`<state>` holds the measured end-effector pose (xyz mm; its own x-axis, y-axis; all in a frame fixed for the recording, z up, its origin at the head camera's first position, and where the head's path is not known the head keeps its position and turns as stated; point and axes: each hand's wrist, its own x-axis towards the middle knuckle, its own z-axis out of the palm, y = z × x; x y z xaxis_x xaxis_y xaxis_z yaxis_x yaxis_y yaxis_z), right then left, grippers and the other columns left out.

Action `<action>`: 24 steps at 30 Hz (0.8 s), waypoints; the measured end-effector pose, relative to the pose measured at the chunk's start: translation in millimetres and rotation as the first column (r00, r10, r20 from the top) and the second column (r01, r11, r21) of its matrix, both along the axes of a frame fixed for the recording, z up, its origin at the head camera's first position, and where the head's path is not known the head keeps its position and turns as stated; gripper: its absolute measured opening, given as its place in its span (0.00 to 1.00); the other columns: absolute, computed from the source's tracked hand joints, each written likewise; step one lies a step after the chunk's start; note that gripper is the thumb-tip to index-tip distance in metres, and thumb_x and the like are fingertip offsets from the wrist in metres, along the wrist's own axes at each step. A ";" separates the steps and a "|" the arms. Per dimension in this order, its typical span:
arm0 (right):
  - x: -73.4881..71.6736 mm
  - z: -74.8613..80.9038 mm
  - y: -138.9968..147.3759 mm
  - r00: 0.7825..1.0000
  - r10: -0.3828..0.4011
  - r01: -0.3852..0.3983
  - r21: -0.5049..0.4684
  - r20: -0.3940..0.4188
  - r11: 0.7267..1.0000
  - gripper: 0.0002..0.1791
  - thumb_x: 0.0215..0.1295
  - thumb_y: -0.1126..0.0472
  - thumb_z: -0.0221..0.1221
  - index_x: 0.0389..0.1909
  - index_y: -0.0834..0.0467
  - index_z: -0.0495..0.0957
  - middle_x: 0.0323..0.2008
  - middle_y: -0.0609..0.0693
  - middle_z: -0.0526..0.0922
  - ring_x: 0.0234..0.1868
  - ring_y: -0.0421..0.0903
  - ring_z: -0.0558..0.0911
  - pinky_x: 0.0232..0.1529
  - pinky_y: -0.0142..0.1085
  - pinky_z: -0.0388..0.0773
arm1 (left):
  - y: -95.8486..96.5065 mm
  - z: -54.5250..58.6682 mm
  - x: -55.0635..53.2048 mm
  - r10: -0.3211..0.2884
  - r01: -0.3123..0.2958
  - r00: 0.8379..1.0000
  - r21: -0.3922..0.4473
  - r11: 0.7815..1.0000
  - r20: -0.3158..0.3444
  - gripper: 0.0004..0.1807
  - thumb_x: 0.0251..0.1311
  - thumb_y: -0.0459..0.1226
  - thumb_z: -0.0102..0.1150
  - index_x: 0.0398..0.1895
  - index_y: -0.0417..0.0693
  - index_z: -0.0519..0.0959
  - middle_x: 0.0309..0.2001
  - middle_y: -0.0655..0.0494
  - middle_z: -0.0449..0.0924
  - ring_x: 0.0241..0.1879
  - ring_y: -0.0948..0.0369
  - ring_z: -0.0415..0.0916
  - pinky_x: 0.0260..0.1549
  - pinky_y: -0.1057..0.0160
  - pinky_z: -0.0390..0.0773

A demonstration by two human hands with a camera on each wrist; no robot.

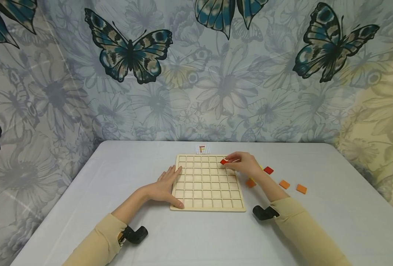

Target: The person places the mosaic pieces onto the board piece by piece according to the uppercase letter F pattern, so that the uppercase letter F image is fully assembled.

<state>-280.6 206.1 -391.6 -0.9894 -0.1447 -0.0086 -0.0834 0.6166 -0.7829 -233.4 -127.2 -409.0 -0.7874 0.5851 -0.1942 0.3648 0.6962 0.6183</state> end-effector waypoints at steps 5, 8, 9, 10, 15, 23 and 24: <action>-1.8 0.6 -18.0 1.000 0.027 -0.027 0.020 0.007 0.999 0.20 0.58 0.52 0.70 0.49 0.57 0.83 0.40 0.50 0.85 0.46 0.49 0.83 0.43 0.39 0.80 | 1.8 -0.7 -0.3 0.009 -0.009 1.000 -0.020 1.000 -0.007 0.75 0.40 0.59 0.76 0.78 0.46 0.31 0.76 0.38 0.24 0.75 0.49 0.20 0.70 0.47 0.28; -1.7 2.1 -27.3 0.999 0.044 -0.044 0.032 0.010 0.999 0.19 0.58 0.52 0.69 0.48 0.56 0.83 0.40 0.50 0.85 0.46 0.49 0.82 0.42 0.39 0.79 | 3.6 -0.3 -0.5 0.013 -0.013 1.000 -0.033 0.999 -0.009 0.75 0.39 0.60 0.76 0.78 0.46 0.31 0.76 0.38 0.24 0.75 0.49 0.20 0.70 0.46 0.28; -2.0 2.1 -29.9 0.999 0.045 -0.045 0.030 0.011 0.999 0.18 0.58 0.53 0.69 0.47 0.56 0.84 0.39 0.49 0.85 0.45 0.49 0.82 0.42 0.39 0.79 | 4.1 0.1 -0.2 0.012 -0.013 1.000 -0.038 0.999 -0.011 0.75 0.39 0.60 0.76 0.78 0.46 0.31 0.76 0.38 0.25 0.75 0.49 0.20 0.70 0.46 0.28; -2.0 2.3 -32.3 0.999 0.050 -0.051 0.022 0.013 0.998 0.18 0.58 0.53 0.69 0.47 0.56 0.83 0.39 0.50 0.85 0.45 0.49 0.82 0.41 0.39 0.79 | 4.7 0.2 -0.3 0.012 -0.012 1.000 -0.043 0.999 -0.014 0.75 0.40 0.60 0.76 0.78 0.46 0.31 0.76 0.38 0.25 0.75 0.48 0.20 0.70 0.45 0.28; -2.9 3.1 -44.6 0.998 0.065 -0.065 0.014 0.007 0.998 0.16 0.57 0.56 0.70 0.45 0.57 0.84 0.38 0.50 0.85 0.42 0.48 0.82 0.40 0.38 0.78 | 7.3 0.4 -0.6 0.005 -0.007 1.000 -0.071 0.997 -0.030 0.75 0.40 0.61 0.75 0.78 0.45 0.31 0.76 0.38 0.26 0.75 0.47 0.20 0.70 0.44 0.27; -9.0 -0.6 -63.6 0.992 0.127 -0.125 0.072 -0.024 0.990 0.14 0.55 0.57 0.71 0.41 0.57 0.84 0.36 0.48 0.85 0.39 0.45 0.82 0.37 0.37 0.77 | 8.6 1.1 1.1 0.006 -0.011 0.999 -0.112 0.994 -0.038 0.74 0.40 0.64 0.73 0.78 0.47 0.32 0.76 0.38 0.26 0.75 0.47 0.20 0.69 0.44 0.27; -10.1 -1.2 -65.7 0.990 0.136 -0.133 0.081 -0.033 0.988 0.13 0.55 0.57 0.71 0.40 0.57 0.84 0.35 0.48 0.85 0.38 0.44 0.82 0.38 0.37 0.77 | 8.2 1.0 1.1 0.005 -0.009 0.999 -0.111 0.994 -0.037 0.74 0.40 0.64 0.73 0.78 0.47 0.32 0.76 0.38 0.25 0.75 0.48 0.19 0.69 0.44 0.27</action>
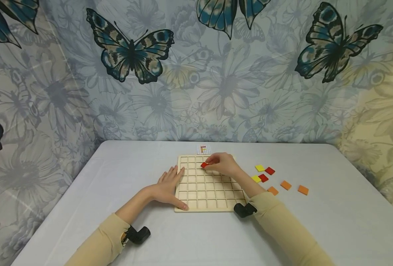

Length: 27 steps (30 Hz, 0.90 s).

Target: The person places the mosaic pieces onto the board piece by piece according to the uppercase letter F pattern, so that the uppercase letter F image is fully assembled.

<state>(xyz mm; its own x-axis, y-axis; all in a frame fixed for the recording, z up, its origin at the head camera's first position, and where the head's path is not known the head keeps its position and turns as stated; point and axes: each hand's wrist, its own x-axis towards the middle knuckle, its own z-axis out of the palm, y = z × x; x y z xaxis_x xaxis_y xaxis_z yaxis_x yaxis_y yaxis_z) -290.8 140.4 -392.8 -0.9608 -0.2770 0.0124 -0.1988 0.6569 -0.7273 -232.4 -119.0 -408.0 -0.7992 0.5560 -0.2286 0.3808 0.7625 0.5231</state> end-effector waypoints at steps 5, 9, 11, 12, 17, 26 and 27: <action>-2.3 1.3 -9.5 0.997 0.056 -0.054 0.028 -0.059 0.998 0.11 0.56 0.60 0.70 0.39 0.58 0.84 0.33 0.48 0.85 0.37 0.44 0.82 0.39 0.38 0.78 | -2.9 -0.4 -0.7 -0.019 0.019 1.000 0.013 1.000 0.003 0.72 0.44 0.64 0.70 0.78 0.46 0.32 0.76 0.39 0.24 0.75 0.48 0.18 0.69 0.44 0.26; -5.0 1.1 -14.5 0.990 0.105 -0.098 0.071 -0.097 0.993 0.10 0.57 0.62 0.70 0.39 0.59 0.83 0.34 0.48 0.85 0.37 0.45 0.82 0.41 0.39 0.79 | -4.4 -1.6 -0.8 -0.026 0.026 1.000 0.031 0.999 0.004 0.68 0.50 0.64 0.65 0.78 0.44 0.32 0.77 0.41 0.23 0.75 0.49 0.19 0.69 0.45 0.26; -6.3 0.9 -16.6 0.987 0.120 -0.110 0.091 -0.110 0.990 0.10 0.57 0.62 0.70 0.39 0.60 0.83 0.34 0.49 0.85 0.37 0.46 0.82 0.41 0.39 0.79 | -5.1 -2.7 -1.2 -0.019 0.019 1.000 0.039 0.999 0.006 0.66 0.51 0.65 0.64 0.78 0.44 0.32 0.77 0.42 0.23 0.75 0.50 0.19 0.70 0.47 0.26; -6.9 0.9 -17.4 0.985 0.127 -0.116 0.099 -0.118 0.988 0.09 0.57 0.63 0.70 0.39 0.60 0.83 0.34 0.49 0.85 0.37 0.46 0.82 0.41 0.40 0.79 | -5.6 -3.3 -1.6 -0.018 0.017 1.000 0.044 0.999 0.006 0.66 0.52 0.65 0.63 0.78 0.44 0.33 0.77 0.42 0.23 0.75 0.51 0.19 0.70 0.47 0.26; -8.5 0.3 -18.7 0.979 0.150 -0.134 0.115 -0.138 0.984 0.08 0.58 0.65 0.68 0.38 0.59 0.84 0.34 0.48 0.84 0.38 0.46 0.82 0.42 0.40 0.79 | -6.8 -6.1 -3.2 -0.025 0.025 1.000 0.045 0.999 0.003 0.66 0.52 0.65 0.62 0.78 0.44 0.33 0.76 0.42 0.22 0.75 0.50 0.19 0.70 0.47 0.26; -9.2 -1.1 -17.4 0.976 0.158 -0.140 0.120 -0.150 0.983 0.08 0.60 0.68 0.64 0.40 0.58 0.85 0.38 0.50 0.86 0.42 0.49 0.82 0.45 0.43 0.78 | -6.1 -3.9 -1.8 -0.022 0.021 1.000 0.038 0.999 0.009 0.65 0.53 0.64 0.62 0.78 0.43 0.34 0.76 0.42 0.22 0.75 0.51 0.18 0.70 0.47 0.25; -9.6 -1.6 -17.4 0.975 0.162 -0.144 0.121 -0.154 0.982 0.08 0.61 0.69 0.63 0.40 0.58 0.85 0.39 0.50 0.86 0.42 0.49 0.82 0.44 0.43 0.78 | -6.0 -3.5 -1.5 -0.022 0.021 1.000 0.038 0.999 0.008 0.65 0.53 0.64 0.62 0.78 0.42 0.34 0.76 0.42 0.22 0.75 0.50 0.18 0.70 0.47 0.25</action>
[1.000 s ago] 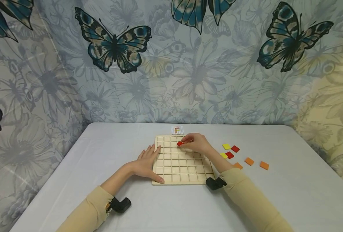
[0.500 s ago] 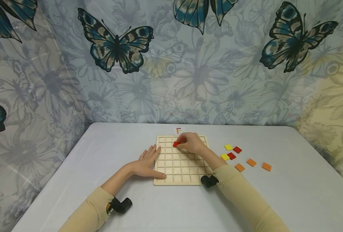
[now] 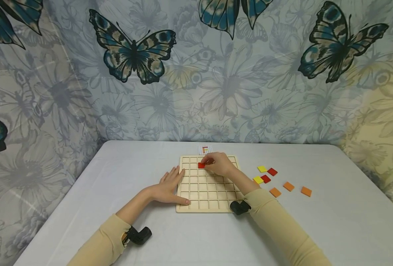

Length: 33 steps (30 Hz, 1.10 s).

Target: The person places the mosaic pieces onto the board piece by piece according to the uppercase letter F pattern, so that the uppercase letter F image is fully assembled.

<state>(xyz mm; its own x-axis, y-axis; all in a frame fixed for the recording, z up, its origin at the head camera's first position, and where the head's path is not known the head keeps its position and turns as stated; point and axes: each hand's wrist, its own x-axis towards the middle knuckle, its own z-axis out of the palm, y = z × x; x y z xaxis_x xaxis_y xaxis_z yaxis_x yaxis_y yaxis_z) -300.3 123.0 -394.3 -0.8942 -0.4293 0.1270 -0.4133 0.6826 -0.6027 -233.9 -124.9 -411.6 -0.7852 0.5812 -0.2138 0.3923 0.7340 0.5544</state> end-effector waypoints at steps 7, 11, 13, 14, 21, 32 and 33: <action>-0.4 -2.1 2.5 1.000 -0.009 0.009 0.001 0.016 1.000 0.09 0.63 0.68 0.61 0.42 0.56 0.85 0.41 0.50 0.85 0.45 0.50 0.82 0.48 0.44 0.77 | 1.3 0.4 0.6 0.000 0.000 1.000 0.006 1.000 0.004 0.64 0.53 0.64 0.63 0.78 0.43 0.35 0.77 0.42 0.22 0.75 0.51 0.18 0.70 0.47 0.25; 1.1 -0.6 4.9 0.999 -0.007 0.006 0.004 0.042 1.000 0.11 0.64 0.67 0.60 0.45 0.56 0.85 0.45 0.51 0.85 0.49 0.52 0.81 0.52 0.47 0.76 | 1.9 1.1 1.0 -0.002 0.001 1.000 0.006 1.000 0.004 0.64 0.53 0.64 0.63 0.78 0.43 0.35 0.77 0.42 0.22 0.75 0.50 0.18 0.70 0.47 0.25; 2.3 1.1 6.4 0.998 -0.003 0.003 -0.002 0.063 1.000 0.12 0.66 0.66 0.59 0.47 0.57 0.84 0.47 0.52 0.84 0.52 0.53 0.80 0.53 0.48 0.75 | 2.1 1.5 1.1 -0.003 0.003 1.000 0.006 1.000 0.005 0.64 0.53 0.64 0.63 0.78 0.43 0.35 0.77 0.42 0.22 0.75 0.50 0.18 0.70 0.47 0.25; 2.7 1.6 7.4 0.997 0.001 0.000 -0.009 0.071 1.000 0.12 0.66 0.66 0.58 0.48 0.57 0.84 0.48 0.52 0.84 0.53 0.54 0.80 0.54 0.48 0.75 | 2.2 1.8 1.2 -0.004 0.004 1.000 0.006 1.000 0.006 0.64 0.53 0.63 0.63 0.78 0.43 0.35 0.76 0.42 0.22 0.75 0.50 0.18 0.70 0.47 0.25; 7.5 6.9 19.3 0.980 -0.001 0.028 -0.132 0.198 0.991 0.17 0.70 0.64 0.55 0.57 0.61 0.79 0.54 0.58 0.80 0.54 0.55 0.80 0.50 0.45 0.78 | 1.8 2.0 1.1 -0.002 0.002 1.000 0.011 1.000 0.012 0.63 0.54 0.63 0.63 0.78 0.44 0.36 0.77 0.41 0.23 0.75 0.50 0.18 0.70 0.45 0.26; 8.7 7.6 55.3 0.957 -0.068 0.131 -0.214 0.281 0.968 0.16 0.70 0.59 0.58 0.54 0.61 0.80 0.52 0.56 0.82 0.50 0.52 0.81 0.47 0.43 0.79 | 0.9 1.1 0.8 -0.002 0.001 1.000 0.020 1.000 0.006 0.63 0.53 0.63 0.63 0.78 0.44 0.37 0.77 0.41 0.24 0.75 0.50 0.19 0.69 0.45 0.26; 9.8 7.7 58.9 0.955 -0.078 0.142 -0.211 0.285 0.967 0.16 0.70 0.58 0.59 0.54 0.61 0.81 0.51 0.56 0.83 0.49 0.51 0.81 0.47 0.43 0.79 | 0.7 1.0 0.9 -0.001 0.001 1.000 0.021 1.000 0.007 0.63 0.53 0.63 0.63 0.78 0.44 0.37 0.77 0.41 0.24 0.75 0.50 0.19 0.69 0.45 0.26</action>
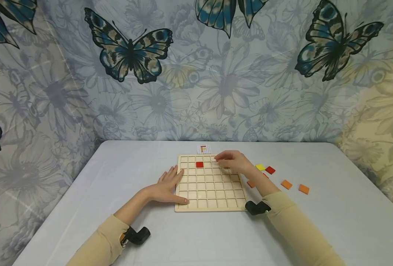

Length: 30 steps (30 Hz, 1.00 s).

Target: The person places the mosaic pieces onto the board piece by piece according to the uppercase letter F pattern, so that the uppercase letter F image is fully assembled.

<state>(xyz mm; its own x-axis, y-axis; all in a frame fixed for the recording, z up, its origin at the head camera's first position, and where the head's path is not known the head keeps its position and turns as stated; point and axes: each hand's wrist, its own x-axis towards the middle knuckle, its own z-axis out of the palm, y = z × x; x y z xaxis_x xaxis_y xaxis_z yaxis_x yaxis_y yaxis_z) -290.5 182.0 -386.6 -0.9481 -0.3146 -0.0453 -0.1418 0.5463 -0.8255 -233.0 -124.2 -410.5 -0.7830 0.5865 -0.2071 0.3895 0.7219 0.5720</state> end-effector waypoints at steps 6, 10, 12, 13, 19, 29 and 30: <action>10.7 3.8 28.2 0.998 -0.018 0.022 0.056 -0.056 0.998 0.15 0.70 0.57 0.58 0.50 0.61 0.82 0.48 0.55 0.84 0.50 0.52 0.80 0.48 0.45 0.78 | -0.8 -2.0 -0.3 -0.003 0.003 1.000 -0.001 1.000 -0.009 0.62 0.53 0.64 0.63 0.79 0.45 0.38 0.77 0.41 0.23 0.75 0.50 0.19 0.69 0.46 0.26; 16.3 5.1 51.1 0.993 -0.037 0.051 0.126 -0.109 0.991 0.14 0.71 0.57 0.58 0.49 0.61 0.82 0.47 0.56 0.84 0.51 0.54 0.80 0.50 0.48 0.77 | -1.3 -3.0 -0.3 -0.004 0.004 1.000 0.003 1.000 -0.013 0.62 0.53 0.64 0.63 0.79 0.46 0.39 0.77 0.41 0.23 0.75 0.49 0.19 0.69 0.46 0.26; 18.7 5.8 62.8 0.992 -0.052 0.070 0.156 -0.116 0.985 0.14 0.71 0.57 0.57 0.49 0.61 0.82 0.48 0.57 0.83 0.51 0.55 0.80 0.50 0.48 0.76 | -1.0 -2.7 -0.1 -0.003 0.003 1.000 0.005 1.000 -0.011 0.62 0.53 0.64 0.63 0.79 0.46 0.39 0.77 0.41 0.23 0.75 0.49 0.19 0.69 0.46 0.26; 19.9 6.4 68.3 0.992 -0.070 0.087 0.165 -0.109 0.982 0.14 0.70 0.57 0.57 0.49 0.61 0.82 0.47 0.56 0.83 0.49 0.55 0.80 0.48 0.47 0.76 | -0.9 -2.4 0.2 -0.002 0.002 1.000 0.009 1.000 -0.012 0.61 0.53 0.63 0.63 0.79 0.46 0.40 0.77 0.41 0.24 0.75 0.49 0.19 0.70 0.46 0.26; 24.8 8.6 95.5 0.981 -0.180 0.191 0.245 -0.067 0.951 0.16 0.67 0.58 0.59 0.51 0.63 0.80 0.44 0.58 0.78 0.38 0.50 0.76 0.34 0.38 0.74 | -1.5 -4.8 -1.6 -0.001 0.001 1.000 -0.006 1.000 -0.015 0.63 0.52 0.65 0.62 0.79 0.48 0.38 0.77 0.43 0.22 0.75 0.51 0.18 0.69 0.49 0.24; 29.0 -1.6 132.6 0.968 -0.245 0.247 0.323 -0.049 0.914 0.20 0.64 0.60 0.62 0.54 0.66 0.76 0.54 0.68 0.74 0.47 0.60 0.76 0.39 0.42 0.79 | -2.3 -6.8 -2.1 -0.005 0.005 1.000 -0.006 1.000 -0.011 0.63 0.51 0.67 0.61 0.79 0.50 0.37 0.77 0.45 0.20 0.74 0.54 0.16 0.69 0.51 0.23; 29.8 -2.1 133.9 0.968 -0.247 0.247 0.328 -0.042 0.912 0.21 0.64 0.60 0.62 0.54 0.67 0.76 0.53 0.68 0.74 0.48 0.61 0.75 0.40 0.44 0.79 | -2.3 -7.0 -2.1 -0.007 0.007 1.000 -0.006 1.000 -0.013 0.63 0.51 0.67 0.61 0.79 0.50 0.37 0.76 0.45 0.20 0.74 0.53 0.16 0.69 0.52 0.23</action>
